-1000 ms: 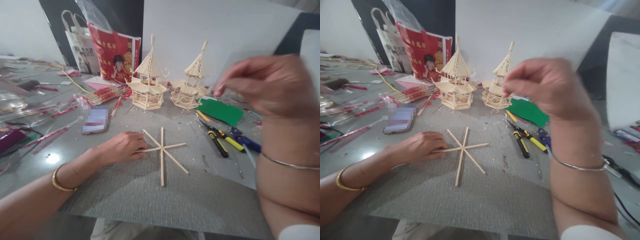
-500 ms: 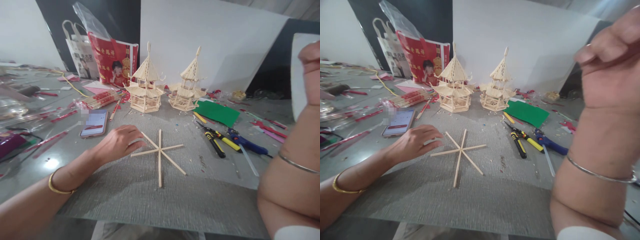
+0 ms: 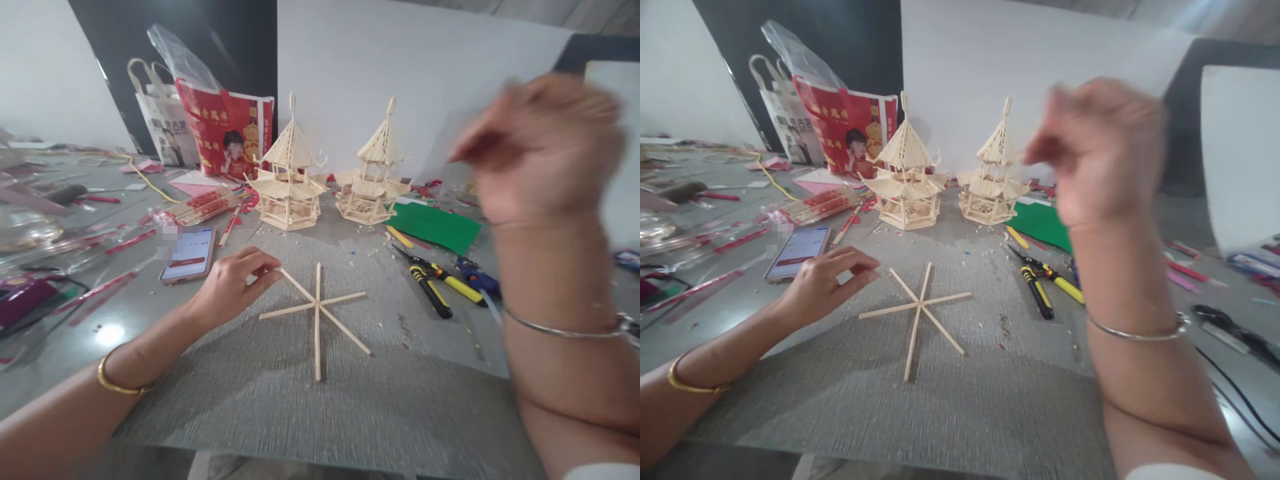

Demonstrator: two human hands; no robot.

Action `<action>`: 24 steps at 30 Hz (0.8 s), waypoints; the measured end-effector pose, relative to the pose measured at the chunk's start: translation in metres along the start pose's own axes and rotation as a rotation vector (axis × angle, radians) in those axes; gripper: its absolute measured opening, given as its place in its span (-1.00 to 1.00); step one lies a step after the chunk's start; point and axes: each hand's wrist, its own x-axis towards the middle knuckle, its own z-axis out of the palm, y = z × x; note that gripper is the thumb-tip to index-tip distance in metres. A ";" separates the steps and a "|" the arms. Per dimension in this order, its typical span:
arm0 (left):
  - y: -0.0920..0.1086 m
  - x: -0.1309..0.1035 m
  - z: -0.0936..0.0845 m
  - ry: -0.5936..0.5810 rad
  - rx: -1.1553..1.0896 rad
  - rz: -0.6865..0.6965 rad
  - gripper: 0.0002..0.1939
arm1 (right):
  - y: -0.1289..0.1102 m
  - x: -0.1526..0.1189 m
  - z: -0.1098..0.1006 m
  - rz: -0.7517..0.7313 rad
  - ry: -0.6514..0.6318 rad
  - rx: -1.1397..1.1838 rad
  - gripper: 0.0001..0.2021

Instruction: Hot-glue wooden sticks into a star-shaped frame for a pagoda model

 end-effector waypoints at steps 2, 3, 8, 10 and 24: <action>0.001 0.001 -0.001 -0.016 -0.088 -0.078 -0.80 | -0.018 -0.016 0.040 0.091 -0.160 0.214 -0.81; 0.001 0.001 -0.002 -0.036 -0.167 -0.116 -0.79 | -0.024 -0.025 0.056 0.111 -0.259 0.258 -0.79; 0.011 -0.002 -0.007 -0.248 -0.818 -0.210 -0.58 | -0.040 -0.065 0.104 -0.206 -0.582 0.027 -0.84; 0.018 -0.004 -0.008 -0.351 -1.024 -0.217 -0.58 | -0.044 -0.077 0.112 -0.364 -0.556 -0.111 -0.80; 0.024 0.003 -0.006 0.013 -1.456 -0.654 -0.91 | -0.054 -0.071 0.101 -0.383 -0.715 -0.115 -0.69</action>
